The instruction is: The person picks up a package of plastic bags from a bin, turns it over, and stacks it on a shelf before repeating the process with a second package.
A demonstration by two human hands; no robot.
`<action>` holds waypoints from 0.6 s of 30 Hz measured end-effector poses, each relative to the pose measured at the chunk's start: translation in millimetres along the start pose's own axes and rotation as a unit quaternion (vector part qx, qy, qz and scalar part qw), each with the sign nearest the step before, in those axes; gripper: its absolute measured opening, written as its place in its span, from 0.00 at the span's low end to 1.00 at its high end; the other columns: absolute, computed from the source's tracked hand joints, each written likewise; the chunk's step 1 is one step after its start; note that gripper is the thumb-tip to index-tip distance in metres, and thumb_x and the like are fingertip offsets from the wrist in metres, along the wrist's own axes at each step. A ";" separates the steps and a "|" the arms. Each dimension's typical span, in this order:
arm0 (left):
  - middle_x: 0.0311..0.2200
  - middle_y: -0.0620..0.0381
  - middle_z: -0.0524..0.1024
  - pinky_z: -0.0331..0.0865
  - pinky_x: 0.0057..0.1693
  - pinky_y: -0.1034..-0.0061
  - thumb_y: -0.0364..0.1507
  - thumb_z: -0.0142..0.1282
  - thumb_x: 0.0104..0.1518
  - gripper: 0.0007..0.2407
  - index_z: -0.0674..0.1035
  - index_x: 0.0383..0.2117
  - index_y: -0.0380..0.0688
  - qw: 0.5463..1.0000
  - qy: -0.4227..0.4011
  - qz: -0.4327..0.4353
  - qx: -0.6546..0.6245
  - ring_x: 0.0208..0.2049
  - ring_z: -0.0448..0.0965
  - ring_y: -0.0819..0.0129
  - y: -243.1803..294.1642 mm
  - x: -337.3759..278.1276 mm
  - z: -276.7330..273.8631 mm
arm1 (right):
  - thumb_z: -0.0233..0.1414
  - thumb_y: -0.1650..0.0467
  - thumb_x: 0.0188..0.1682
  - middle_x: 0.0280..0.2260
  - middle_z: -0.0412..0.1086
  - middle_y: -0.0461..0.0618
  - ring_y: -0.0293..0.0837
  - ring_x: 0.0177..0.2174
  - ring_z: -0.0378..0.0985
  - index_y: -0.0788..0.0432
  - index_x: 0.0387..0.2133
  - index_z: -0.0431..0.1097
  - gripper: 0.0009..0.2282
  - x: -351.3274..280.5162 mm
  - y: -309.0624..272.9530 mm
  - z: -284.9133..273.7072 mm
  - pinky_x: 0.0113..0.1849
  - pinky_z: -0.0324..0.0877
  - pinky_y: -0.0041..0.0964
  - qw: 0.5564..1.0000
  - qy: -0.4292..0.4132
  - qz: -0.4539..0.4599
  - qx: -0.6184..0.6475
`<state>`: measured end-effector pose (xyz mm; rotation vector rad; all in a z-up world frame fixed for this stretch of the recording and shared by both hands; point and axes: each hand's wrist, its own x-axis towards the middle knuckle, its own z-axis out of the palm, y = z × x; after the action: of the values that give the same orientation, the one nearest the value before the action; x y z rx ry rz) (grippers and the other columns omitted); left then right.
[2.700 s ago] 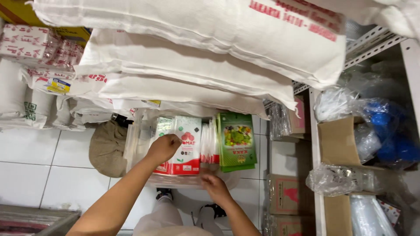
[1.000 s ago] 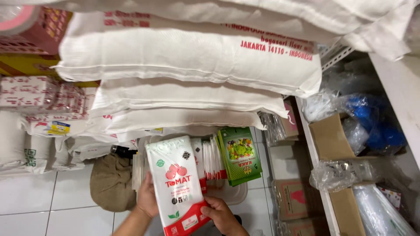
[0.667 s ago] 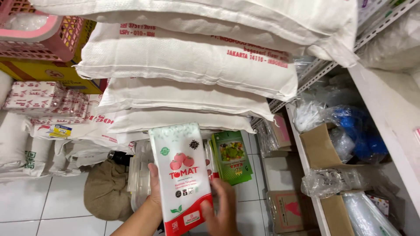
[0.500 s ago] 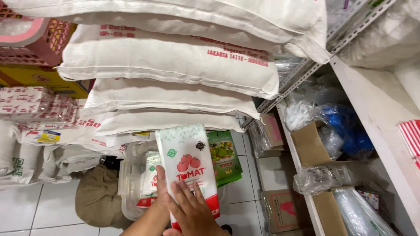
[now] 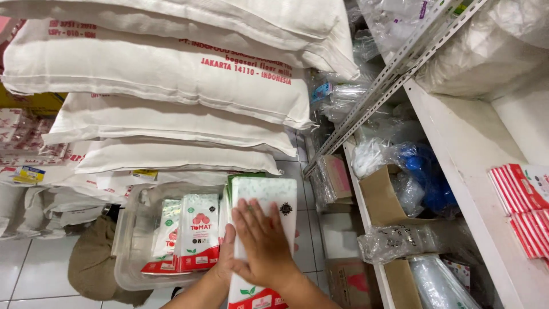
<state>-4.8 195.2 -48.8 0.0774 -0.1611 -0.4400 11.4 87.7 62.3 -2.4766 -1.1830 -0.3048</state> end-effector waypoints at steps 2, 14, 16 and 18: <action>0.66 0.45 0.63 0.54 0.69 0.48 0.61 0.40 0.54 0.39 0.57 0.69 0.51 0.994 0.054 -0.058 -0.080 0.66 0.62 0.45 -13.7 4.5 -7.8 | 0.44 0.52 0.53 0.71 0.46 0.65 0.67 0.69 0.46 0.61 0.71 0.46 0.36 2.4 36.7 -5.3 0.64 0.35 0.70 0.995 0.022 0.082 -0.048; 0.65 0.43 0.66 0.60 0.66 0.57 0.60 0.37 0.55 0.40 0.59 0.70 0.46 0.955 0.193 -0.013 0.224 0.63 0.68 0.50 -104.3 70.3 21.1 | 0.51 0.45 0.49 0.73 0.34 0.73 0.68 0.71 0.35 0.64 0.73 0.36 0.49 -126.6 85.8 -0.2 0.65 0.41 0.60 0.903 0.151 0.193 0.353; 0.68 0.43 0.62 0.53 0.68 0.57 0.59 0.31 0.60 0.38 0.56 0.72 0.45 0.873 0.212 0.058 0.436 0.67 0.61 0.51 -143.5 92.7 34.5 | 0.52 0.44 0.46 0.71 0.40 0.74 0.71 0.67 0.45 0.65 0.73 0.38 0.51 -142.5 121.9 16.4 0.63 0.45 0.62 0.827 0.186 0.222 0.483; 0.74 0.43 0.52 0.38 0.74 0.54 0.56 0.23 0.69 0.34 0.50 0.73 0.44 0.723 0.120 0.170 0.659 0.75 0.47 0.50 -187.3 109.3 54.7 | 0.55 0.43 0.41 0.66 0.50 0.77 0.77 0.56 0.63 0.66 0.70 0.45 0.52 -160.4 160.6 14.3 0.56 0.59 0.65 0.660 0.217 0.274 0.665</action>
<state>5.2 -22.9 -0.2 1.5035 -0.2009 0.1429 37.6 -110.8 -45.6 -1.1610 -0.1418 0.1452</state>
